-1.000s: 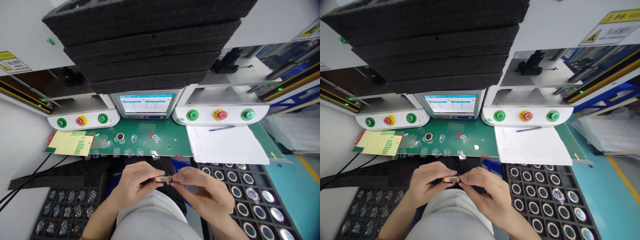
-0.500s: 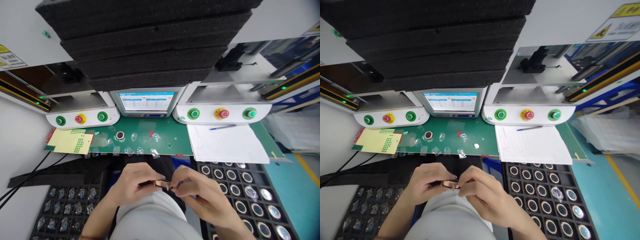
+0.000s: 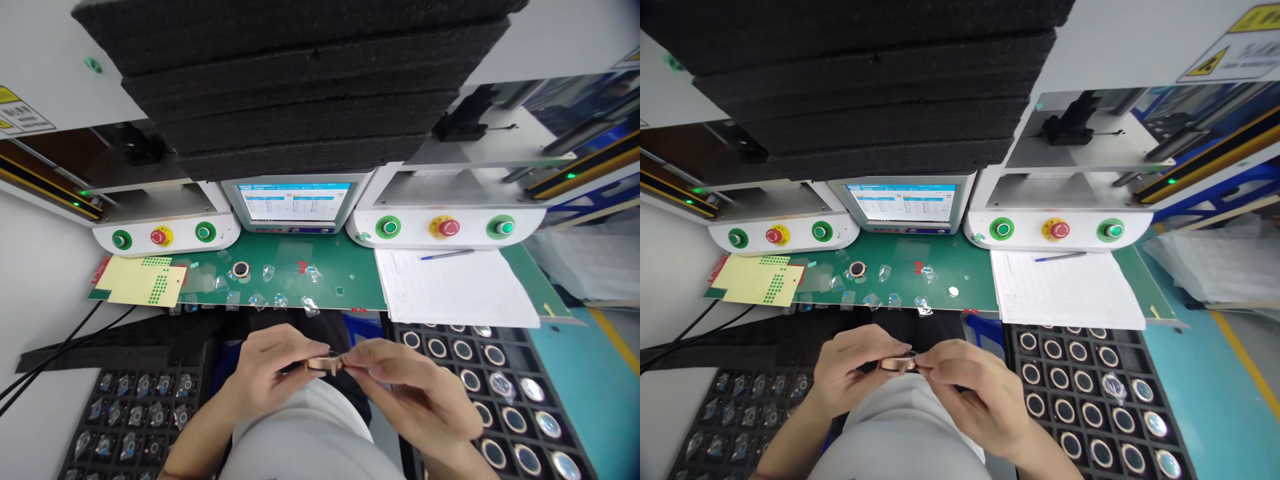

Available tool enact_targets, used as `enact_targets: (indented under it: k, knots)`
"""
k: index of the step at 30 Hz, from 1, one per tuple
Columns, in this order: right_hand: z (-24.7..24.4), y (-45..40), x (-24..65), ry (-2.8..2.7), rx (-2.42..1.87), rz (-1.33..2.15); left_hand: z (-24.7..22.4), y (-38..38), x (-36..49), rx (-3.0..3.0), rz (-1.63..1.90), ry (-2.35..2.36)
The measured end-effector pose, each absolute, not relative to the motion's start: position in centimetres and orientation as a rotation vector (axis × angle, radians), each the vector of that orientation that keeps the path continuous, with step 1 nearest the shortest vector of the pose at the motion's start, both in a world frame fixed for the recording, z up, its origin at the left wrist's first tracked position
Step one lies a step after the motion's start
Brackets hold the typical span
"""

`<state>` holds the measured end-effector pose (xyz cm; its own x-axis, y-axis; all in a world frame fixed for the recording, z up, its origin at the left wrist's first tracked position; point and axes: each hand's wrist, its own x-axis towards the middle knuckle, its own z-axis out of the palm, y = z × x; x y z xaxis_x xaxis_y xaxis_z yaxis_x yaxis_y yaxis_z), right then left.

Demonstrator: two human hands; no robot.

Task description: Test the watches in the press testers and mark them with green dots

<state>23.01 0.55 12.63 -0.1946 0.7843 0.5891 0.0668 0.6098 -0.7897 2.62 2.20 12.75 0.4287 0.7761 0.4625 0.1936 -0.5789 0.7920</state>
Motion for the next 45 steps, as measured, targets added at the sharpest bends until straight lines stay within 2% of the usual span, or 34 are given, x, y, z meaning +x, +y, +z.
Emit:
enact_targets:
  k: [21, 31, 35, 39, 45]
  knots:
    - [12.3, -0.2, 21.2, -1.720, -0.889, 0.569, 11.9, 0.9, 2.1, 2.174, 1.200, 1.017]
    - [9.0, 1.4, 18.9, -1.463, -0.926, 0.802, 9.2, 0.9, 2.6, 2.253, 1.301, 1.294]
    - [8.1, 1.6, 17.7, -1.383, -0.952, 0.962, 7.5, 2.1, 1.5, 2.071, 1.376, 1.550]
    - [4.4, 3.7, 17.9, -1.185, -1.198, 1.012, 6.2, 3.5, -1.1, 1.739, 1.449, 1.820]
    - [-3.2, 9.1, 19.2, -0.994, -1.545, 0.818, 6.0, 3.3, -2.9, 1.334, 1.345, 1.734]
